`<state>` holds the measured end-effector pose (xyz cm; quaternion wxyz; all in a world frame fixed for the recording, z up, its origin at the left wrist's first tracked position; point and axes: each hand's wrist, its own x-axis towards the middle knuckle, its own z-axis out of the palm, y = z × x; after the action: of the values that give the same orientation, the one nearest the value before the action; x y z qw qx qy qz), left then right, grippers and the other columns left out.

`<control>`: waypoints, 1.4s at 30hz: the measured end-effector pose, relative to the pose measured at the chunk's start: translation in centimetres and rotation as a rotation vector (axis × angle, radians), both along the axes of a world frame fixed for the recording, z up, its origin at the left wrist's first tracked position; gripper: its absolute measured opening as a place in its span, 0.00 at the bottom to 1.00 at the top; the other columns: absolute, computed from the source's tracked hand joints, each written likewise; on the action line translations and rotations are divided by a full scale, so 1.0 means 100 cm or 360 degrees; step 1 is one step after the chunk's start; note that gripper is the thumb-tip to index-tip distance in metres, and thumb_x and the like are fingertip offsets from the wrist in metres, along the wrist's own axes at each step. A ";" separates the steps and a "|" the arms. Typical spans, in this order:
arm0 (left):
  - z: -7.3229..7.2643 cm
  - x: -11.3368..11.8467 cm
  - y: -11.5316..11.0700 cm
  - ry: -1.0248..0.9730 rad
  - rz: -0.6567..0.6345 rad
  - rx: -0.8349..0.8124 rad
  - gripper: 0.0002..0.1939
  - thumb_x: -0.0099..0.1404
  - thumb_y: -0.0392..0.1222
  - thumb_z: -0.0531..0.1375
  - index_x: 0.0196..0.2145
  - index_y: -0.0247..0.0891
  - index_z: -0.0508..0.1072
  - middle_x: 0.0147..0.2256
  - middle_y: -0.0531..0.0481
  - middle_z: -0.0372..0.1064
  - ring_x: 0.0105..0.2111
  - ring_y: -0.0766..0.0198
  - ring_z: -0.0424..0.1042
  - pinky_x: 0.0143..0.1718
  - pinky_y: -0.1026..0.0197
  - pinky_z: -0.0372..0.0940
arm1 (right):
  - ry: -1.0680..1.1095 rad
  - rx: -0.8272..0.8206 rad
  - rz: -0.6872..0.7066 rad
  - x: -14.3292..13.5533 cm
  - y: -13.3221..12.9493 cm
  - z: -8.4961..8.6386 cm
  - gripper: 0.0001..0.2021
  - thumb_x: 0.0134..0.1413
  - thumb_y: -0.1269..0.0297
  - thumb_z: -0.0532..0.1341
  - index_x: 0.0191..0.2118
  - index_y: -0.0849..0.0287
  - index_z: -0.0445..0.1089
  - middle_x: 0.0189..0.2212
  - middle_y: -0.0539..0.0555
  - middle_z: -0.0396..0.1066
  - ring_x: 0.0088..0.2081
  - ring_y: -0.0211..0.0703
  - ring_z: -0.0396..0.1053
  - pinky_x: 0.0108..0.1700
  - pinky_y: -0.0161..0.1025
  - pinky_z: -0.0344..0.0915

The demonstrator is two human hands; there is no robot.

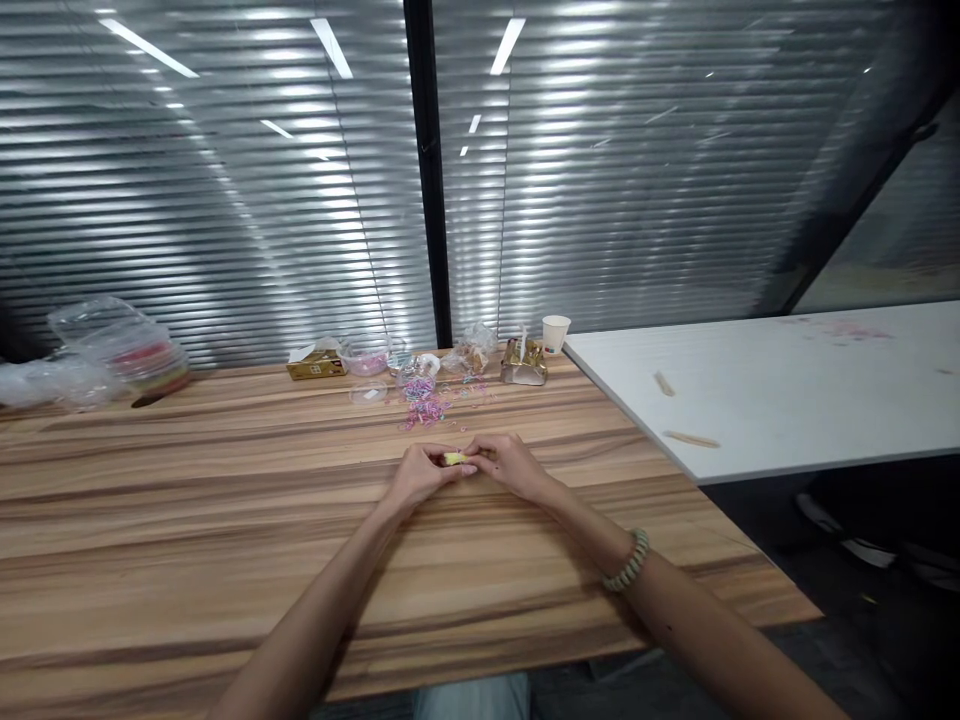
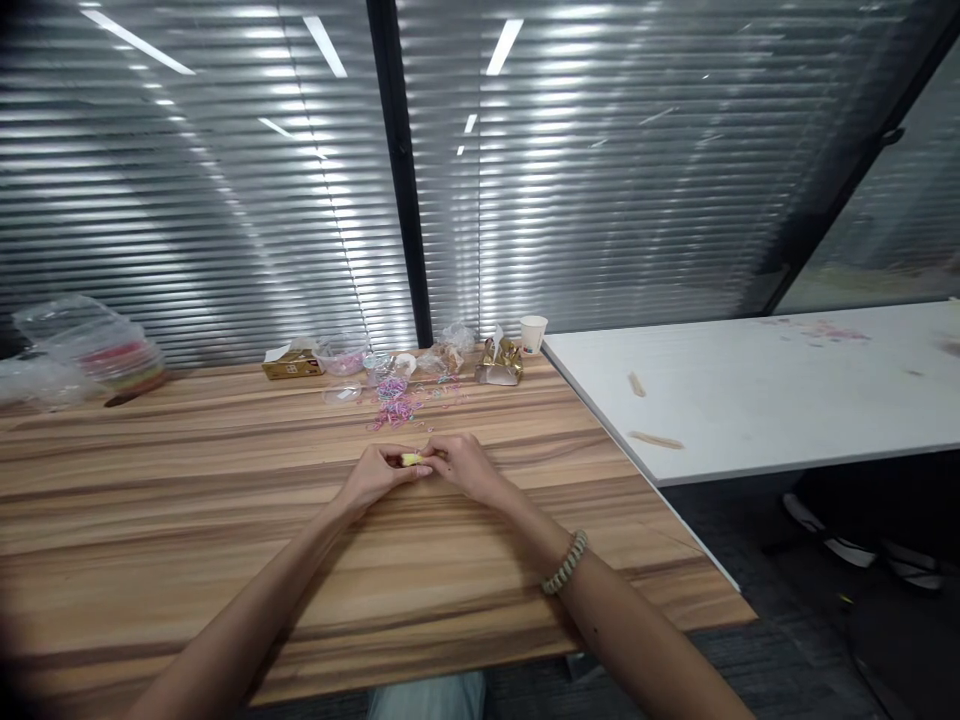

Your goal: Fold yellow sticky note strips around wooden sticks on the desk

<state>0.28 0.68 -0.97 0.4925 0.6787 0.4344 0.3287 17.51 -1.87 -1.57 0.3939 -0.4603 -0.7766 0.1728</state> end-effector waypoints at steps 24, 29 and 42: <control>0.023 0.017 -0.034 -0.0190 -0.0153 0.0587 0.08 0.56 0.44 0.59 0.29 0.38 0.75 0.34 0.44 0.71 0.39 0.56 0.67 0.46 0.57 0.57 | 0.0550 0.0083 -0.0441 -0.005 0.003 0.000 0.10 0.52 0.62 0.55 0.35 0.60 0.70 0.25 0.53 0.73 0.26 0.41 0.70 0.31 0.36 0.65; 0.014 0.017 -0.023 -0.0411 -0.0153 0.0128 0.10 0.56 0.46 0.57 0.26 0.35 0.70 0.27 0.48 0.69 0.32 0.61 0.67 0.39 0.61 0.59 | 0.0452 0.0164 -0.0480 -0.004 0.000 0.003 0.11 0.54 0.61 0.53 0.34 0.58 0.71 0.26 0.52 0.73 0.26 0.41 0.69 0.32 0.36 0.64; 0.013 0.007 -0.003 -0.1129 -0.0141 -0.1119 0.10 0.58 0.32 0.51 0.20 0.34 0.65 0.19 0.55 0.60 0.15 0.75 0.56 0.42 0.61 0.63 | 0.0146 0.0391 -0.0135 -0.006 -0.004 0.001 0.08 0.53 0.68 0.56 0.36 0.55 0.72 0.34 0.54 0.74 0.36 0.44 0.69 0.41 0.40 0.61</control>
<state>0.94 0.39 0.33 0.8222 0.3359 0.2955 0.3519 16.89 -2.28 -1.47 0.4894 -0.4326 -0.7529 0.0804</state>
